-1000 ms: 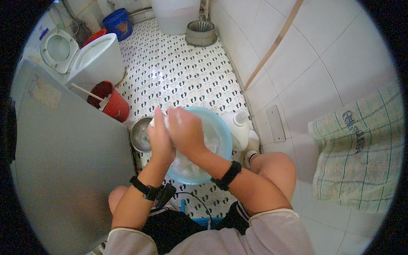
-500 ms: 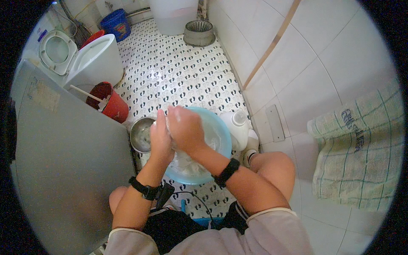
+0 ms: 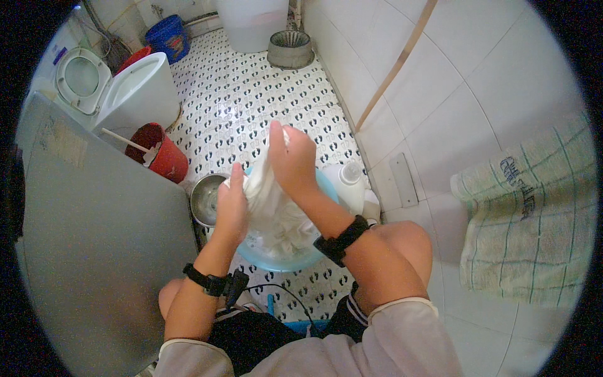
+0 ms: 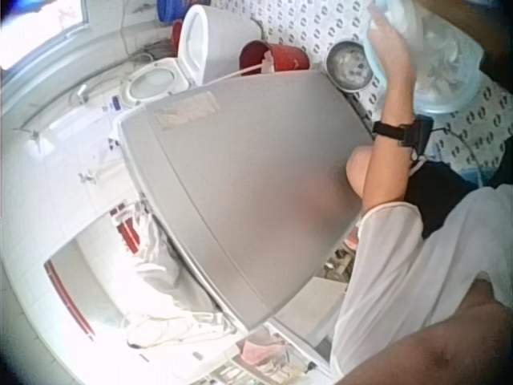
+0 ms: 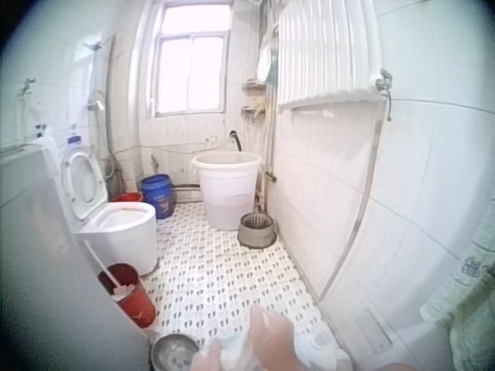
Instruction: The person is washing a white cloth in a blue basin, scrubbing the fabric with soapy water by hand and wringing it out.
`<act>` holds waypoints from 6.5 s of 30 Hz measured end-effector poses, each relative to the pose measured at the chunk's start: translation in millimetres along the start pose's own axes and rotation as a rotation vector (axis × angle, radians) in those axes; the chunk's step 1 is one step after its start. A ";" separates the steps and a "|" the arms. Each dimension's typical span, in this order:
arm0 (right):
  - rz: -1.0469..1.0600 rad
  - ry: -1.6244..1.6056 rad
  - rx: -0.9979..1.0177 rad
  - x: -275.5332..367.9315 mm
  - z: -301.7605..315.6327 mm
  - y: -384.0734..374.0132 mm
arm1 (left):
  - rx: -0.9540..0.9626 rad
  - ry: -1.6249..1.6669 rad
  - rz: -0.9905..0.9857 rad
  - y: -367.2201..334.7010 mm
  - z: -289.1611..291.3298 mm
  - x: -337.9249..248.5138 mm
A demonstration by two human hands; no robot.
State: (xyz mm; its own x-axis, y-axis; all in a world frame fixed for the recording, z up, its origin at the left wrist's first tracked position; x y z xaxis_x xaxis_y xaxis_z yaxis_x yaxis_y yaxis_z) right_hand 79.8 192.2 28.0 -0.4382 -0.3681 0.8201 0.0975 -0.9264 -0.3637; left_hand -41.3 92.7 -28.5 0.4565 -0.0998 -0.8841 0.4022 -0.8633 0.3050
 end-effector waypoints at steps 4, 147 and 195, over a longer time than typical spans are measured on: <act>0.107 -0.083 -0.013 12.0 11.7 -9.5 | -0.024 -0.188 0.000 -1.6 12.6 -7.7; -0.100 -0.004 0.198 17.5 -15.3 36.1 | 0.162 0.303 -0.085 10.3 -8.6 5.5; 0.530 0.205 0.112 58.8 -26.2 62.1 | 0.111 0.715 0.057 -8.5 2.4 15.0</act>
State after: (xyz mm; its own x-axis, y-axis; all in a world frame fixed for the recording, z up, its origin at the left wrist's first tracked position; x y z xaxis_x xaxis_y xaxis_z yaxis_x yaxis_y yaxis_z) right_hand 36.7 115.1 42.0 -0.4671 -0.7717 0.4317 0.4398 -0.6263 -0.6436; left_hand -39.8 97.3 -45.2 0.8968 0.1687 -0.4090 0.2965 -0.9153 0.2726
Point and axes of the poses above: each hand's wrist, its own y-axis away from the middle knuckle, its own z-axis out of the back of the hand, x = y × z, the point moved 7 cm from there along -y, towards the middle knuckle, and after that the axes turned 9 degrees about y, right-handed, at the moved point
